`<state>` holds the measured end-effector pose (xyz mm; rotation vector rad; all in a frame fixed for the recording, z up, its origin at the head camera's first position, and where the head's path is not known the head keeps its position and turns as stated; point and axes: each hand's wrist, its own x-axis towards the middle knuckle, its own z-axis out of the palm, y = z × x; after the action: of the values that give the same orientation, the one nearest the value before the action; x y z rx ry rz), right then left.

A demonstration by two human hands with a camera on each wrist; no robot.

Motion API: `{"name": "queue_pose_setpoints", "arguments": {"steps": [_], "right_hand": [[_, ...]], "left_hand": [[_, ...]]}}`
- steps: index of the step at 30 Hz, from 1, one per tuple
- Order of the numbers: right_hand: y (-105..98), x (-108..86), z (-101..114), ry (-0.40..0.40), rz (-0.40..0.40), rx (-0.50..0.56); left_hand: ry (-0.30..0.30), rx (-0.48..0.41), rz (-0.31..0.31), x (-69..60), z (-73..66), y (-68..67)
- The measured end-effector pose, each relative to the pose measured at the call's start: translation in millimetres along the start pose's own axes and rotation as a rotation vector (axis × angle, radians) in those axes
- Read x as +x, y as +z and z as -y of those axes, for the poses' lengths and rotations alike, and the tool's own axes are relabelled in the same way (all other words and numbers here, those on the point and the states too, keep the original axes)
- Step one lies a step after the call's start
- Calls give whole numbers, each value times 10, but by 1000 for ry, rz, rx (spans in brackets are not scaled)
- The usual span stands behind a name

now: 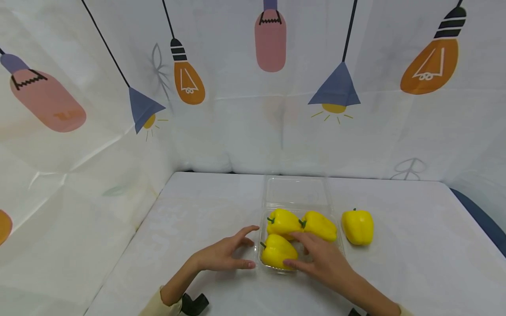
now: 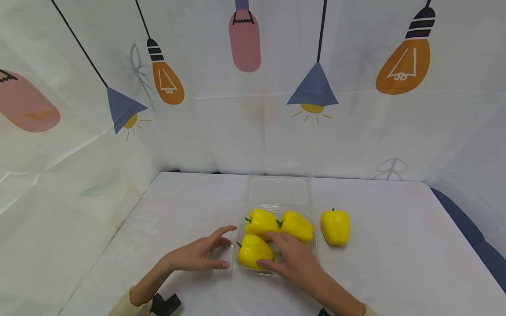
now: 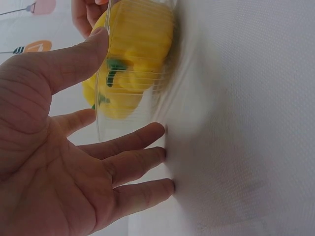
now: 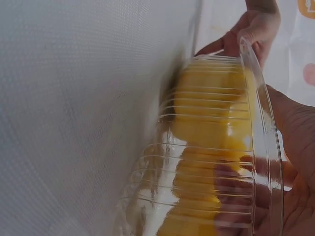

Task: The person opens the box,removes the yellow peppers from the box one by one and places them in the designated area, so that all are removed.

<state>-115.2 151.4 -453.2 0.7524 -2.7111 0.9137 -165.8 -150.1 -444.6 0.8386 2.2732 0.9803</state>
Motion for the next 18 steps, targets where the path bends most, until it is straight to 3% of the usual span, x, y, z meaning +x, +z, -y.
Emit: {"name": "queue_pose_setpoints", "arguments": {"steps": [18], "right_hand": [[39,41,72,42,61,-30]], "left_hand": [[1,5,-2,-5,-13,1]]}}
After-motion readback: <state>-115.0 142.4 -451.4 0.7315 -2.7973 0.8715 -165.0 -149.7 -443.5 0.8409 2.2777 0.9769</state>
